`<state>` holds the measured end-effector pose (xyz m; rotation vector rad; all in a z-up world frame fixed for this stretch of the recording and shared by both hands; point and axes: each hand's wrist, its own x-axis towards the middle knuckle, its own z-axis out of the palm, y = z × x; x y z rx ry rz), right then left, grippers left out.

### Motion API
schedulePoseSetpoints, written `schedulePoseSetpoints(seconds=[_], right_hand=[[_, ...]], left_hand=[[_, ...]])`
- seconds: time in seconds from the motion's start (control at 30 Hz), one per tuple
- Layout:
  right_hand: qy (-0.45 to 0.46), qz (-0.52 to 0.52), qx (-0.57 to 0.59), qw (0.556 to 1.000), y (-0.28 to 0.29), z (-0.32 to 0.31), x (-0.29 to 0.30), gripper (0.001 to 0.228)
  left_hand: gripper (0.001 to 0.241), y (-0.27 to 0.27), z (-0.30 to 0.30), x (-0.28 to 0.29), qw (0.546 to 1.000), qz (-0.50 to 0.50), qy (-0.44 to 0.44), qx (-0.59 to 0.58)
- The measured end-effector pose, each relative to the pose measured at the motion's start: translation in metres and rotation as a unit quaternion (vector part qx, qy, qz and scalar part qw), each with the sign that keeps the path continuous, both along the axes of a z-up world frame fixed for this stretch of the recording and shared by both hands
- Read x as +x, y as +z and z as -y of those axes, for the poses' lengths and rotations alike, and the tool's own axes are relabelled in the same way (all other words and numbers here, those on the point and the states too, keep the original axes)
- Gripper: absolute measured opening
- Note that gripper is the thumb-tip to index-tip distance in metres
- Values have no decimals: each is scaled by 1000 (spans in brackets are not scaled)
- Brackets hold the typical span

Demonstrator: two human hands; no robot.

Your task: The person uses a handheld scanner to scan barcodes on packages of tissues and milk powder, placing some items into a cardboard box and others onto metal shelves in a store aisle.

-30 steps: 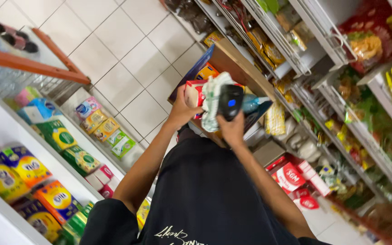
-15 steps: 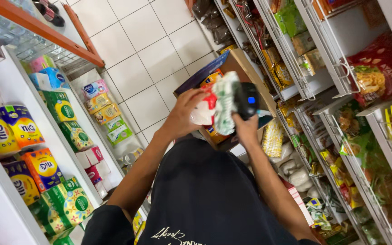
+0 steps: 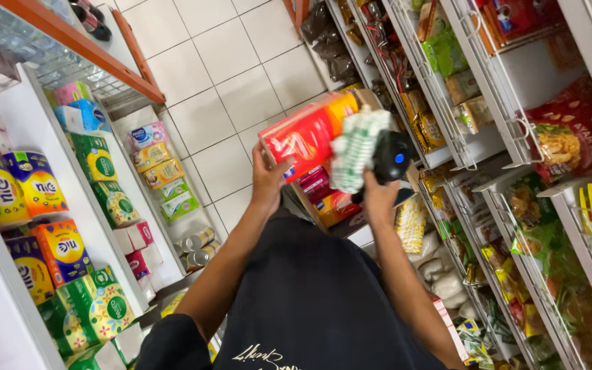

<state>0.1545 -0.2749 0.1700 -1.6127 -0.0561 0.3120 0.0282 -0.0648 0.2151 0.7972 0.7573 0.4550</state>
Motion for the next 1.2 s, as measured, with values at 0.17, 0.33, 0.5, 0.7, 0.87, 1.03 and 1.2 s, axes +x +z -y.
schedulePoseSetpoints(seconds=[0.17, 0.33, 0.5, 0.7, 0.87, 1.03, 1.2], right_hand=[[72, 97, -18, 993, 1, -33, -42, 54], [27, -8, 7, 1000, 0, -28, -39, 45], [-59, 79, -10, 995, -12, -8, 14, 33], [25, 41, -114, 992, -20, 12, 62, 24], [60, -76, -69, 993, -20, 9, 45, 32], [1, -286, 108, 952, -9, 7, 24, 43], [6, -247, 199, 949, -1, 4, 9, 40]], left_hand=[[72, -28, 19, 17, 952, 120, -16, -282], [75, -36, 14, 9, 944, 102, -77, -303], [75, -53, 2, -11, 927, 69, -122, -347], [58, -79, -19, -29, 959, 93, -129, -236], [60, -71, -36, -33, 972, 82, -172, -137], [63, -47, -40, -27, 969, 82, -220, -79], [64, -33, -45, -7, 985, 34, -170, 11]])
